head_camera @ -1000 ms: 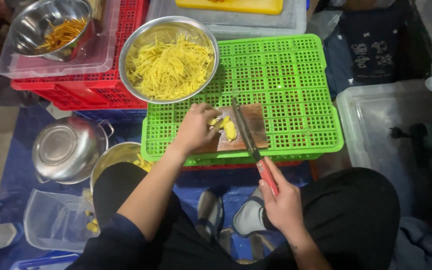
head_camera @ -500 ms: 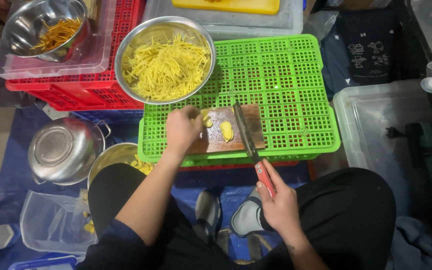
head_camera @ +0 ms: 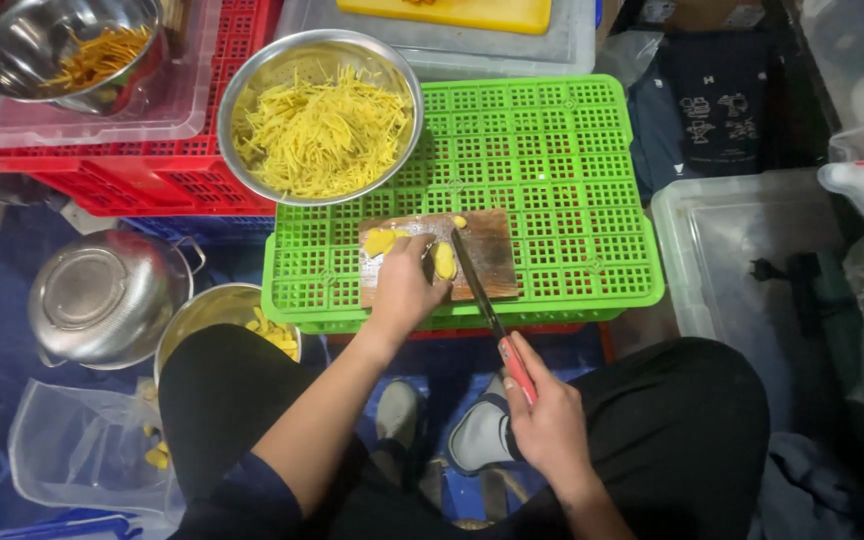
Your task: Julienning potatoes into thin strips using a knife on a small wooden cutting board.
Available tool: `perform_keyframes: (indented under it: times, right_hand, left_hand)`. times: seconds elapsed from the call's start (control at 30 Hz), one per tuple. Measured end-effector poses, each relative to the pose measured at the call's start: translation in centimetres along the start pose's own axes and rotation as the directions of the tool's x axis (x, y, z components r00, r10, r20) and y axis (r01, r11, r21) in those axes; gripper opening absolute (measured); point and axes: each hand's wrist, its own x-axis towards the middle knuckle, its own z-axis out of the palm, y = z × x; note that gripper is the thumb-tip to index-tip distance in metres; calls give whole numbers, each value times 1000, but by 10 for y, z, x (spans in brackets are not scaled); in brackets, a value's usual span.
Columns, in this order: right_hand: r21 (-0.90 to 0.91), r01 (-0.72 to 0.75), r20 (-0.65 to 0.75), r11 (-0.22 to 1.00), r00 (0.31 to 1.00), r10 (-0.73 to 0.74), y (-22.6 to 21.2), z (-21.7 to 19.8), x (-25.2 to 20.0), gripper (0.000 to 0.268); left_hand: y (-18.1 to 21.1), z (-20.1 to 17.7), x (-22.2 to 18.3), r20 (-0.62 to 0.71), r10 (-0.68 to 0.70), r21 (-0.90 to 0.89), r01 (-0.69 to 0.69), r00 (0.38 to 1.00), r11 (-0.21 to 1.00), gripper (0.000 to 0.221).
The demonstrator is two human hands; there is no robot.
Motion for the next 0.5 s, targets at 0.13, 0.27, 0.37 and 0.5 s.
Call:
perform_keyframes:
  times: [0.13,0.27,0.37,0.5]
  right_hand:
    - [-22,81,-7,996,997,-81,6,5,-1,60]
    - [2,140,-28,990,990,-140,9,12,-4,63]
    - [37,176,-26,984,984,-176,8,15,-5,61]
    - [13,202,-44,979,979,-201,9,21,-4,63]
  left_hand:
    - [-3,12,2,-31,80,-112,-83,996,990,67]
    - [-5,19,2,-65,32,-174,-43,997,984,57]
    - [-5,20,-2,-122,47,-253,-77,991,964,46]
    - [5,21,-7,-141,-7,-274,-32,990,961,42]
